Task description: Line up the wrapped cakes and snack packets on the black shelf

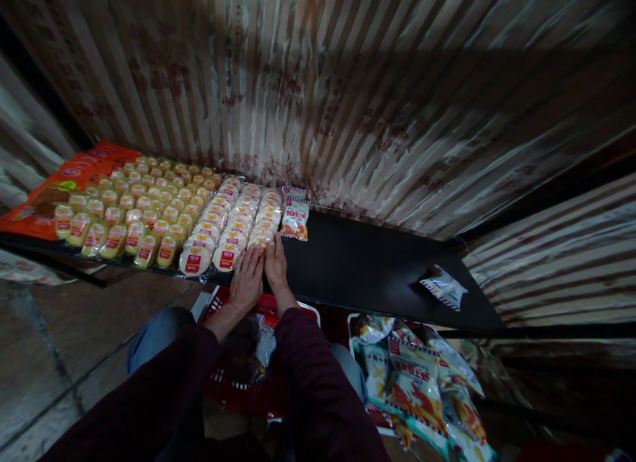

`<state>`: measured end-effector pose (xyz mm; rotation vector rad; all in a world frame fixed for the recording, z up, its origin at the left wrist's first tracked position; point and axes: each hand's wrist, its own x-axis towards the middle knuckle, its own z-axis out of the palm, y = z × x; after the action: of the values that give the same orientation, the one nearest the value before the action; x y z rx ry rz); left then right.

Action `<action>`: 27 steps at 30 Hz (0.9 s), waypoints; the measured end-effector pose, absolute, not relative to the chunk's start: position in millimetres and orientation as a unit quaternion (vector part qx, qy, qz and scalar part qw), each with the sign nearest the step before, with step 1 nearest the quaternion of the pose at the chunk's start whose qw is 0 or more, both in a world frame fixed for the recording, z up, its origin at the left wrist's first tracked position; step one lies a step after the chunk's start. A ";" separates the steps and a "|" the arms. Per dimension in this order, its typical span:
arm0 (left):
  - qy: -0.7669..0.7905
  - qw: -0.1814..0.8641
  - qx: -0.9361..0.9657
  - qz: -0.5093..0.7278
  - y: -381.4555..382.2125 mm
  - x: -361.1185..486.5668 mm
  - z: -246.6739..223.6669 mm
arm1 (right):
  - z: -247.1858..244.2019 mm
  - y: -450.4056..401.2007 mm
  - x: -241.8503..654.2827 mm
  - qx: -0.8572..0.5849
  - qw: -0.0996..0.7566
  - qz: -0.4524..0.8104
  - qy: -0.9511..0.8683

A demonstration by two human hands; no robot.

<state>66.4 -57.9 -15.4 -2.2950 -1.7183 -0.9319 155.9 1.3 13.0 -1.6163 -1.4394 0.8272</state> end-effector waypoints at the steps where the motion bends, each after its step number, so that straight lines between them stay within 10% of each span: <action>1: -0.568 0.061 -0.760 -0.309 -57.7 66.3 -15.7 | 12.8 0.5 155.9 -0.638 0.400 0.328 -0.571; 27: -0.545 0.053 -0.774 -0.318 -61.6 65.3 -10.6 | 29.6 -1.2 172.6 -0.636 0.486 0.321 -0.506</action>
<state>65.3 -61.6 -10.6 -2.3537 -1.6555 -0.9672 172.6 -1.2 29.6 -1.5488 -1.2315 0.7799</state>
